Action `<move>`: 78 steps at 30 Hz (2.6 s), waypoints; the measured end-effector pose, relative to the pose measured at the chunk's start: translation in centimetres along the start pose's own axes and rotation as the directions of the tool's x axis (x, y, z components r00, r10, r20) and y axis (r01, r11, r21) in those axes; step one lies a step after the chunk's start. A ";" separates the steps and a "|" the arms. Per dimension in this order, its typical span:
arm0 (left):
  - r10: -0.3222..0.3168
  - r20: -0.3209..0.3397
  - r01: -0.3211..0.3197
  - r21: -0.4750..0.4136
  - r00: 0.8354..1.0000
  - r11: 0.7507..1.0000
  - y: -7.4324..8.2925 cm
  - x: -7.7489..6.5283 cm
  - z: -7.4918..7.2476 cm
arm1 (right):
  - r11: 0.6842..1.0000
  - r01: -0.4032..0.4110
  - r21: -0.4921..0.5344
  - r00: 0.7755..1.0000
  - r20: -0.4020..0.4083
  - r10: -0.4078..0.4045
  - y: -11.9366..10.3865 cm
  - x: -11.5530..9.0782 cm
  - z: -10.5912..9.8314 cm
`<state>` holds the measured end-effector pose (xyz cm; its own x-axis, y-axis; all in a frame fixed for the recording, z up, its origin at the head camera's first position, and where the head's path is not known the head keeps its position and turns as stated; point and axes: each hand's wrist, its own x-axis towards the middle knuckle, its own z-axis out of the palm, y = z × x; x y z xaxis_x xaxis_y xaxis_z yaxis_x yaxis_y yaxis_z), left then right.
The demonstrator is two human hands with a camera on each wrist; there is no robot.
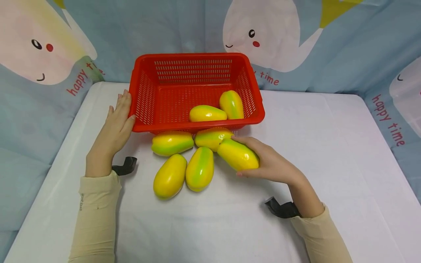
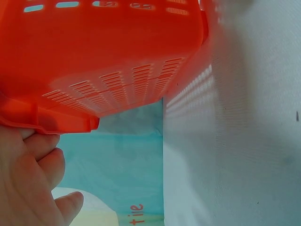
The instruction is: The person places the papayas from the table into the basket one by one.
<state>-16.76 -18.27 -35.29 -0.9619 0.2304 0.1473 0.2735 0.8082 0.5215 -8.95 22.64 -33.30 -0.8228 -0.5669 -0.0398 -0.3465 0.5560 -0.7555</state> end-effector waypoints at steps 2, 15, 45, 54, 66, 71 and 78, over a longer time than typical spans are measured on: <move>0.002 -0.001 -0.002 0.002 1.000 1.000 0.0 0.0 0.0 | 1.000 0.021 0.005 1.000 -0.003 -0.021 -0.2 0.3 -0.2; -0.003 0.004 0.003 0.005 1.000 1.000 0.0 0.0 0.0 | 0.992 0.125 -0.022 0.992 -0.005 -0.125 -1.8 2.8 -1.0; -0.009 0.006 0.009 0.008 1.000 1.000 0.1 0.0 0.0 | 0.987 0.140 0.072 0.990 -0.010 -0.140 -3.7 6.4 -1.1; -0.004 0.004 0.004 0.002 1.000 1.000 0.0 0.0 0.0 | 0.981 0.153 0.117 0.988 -0.040 -0.149 -3.9 7.7 -0.9; -0.005 0.003 0.005 0.001 1.000 1.000 0.1 0.0 0.0 | 0.949 0.141 0.280 0.988 -0.095 -0.119 -4.0 9.5 -0.4; -0.001 -0.001 0.001 0.004 1.000 1.000 0.1 0.0 0.1 | 0.946 0.111 0.304 0.991 -0.103 -0.083 -4.1 10.3 -0.2; -0.002 -0.002 0.002 0.007 1.000 1.000 0.0 0.0 0.0 | 0.936 0.093 0.339 0.992 -0.114 -0.057 -4.2 11.7 0.3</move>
<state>-16.77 -18.20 -35.30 -0.9625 0.2275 0.1478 0.2713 0.8128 0.5156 -16.98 13.51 -30.73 -0.8474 -0.5251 0.0780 -0.2482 0.2619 -0.9326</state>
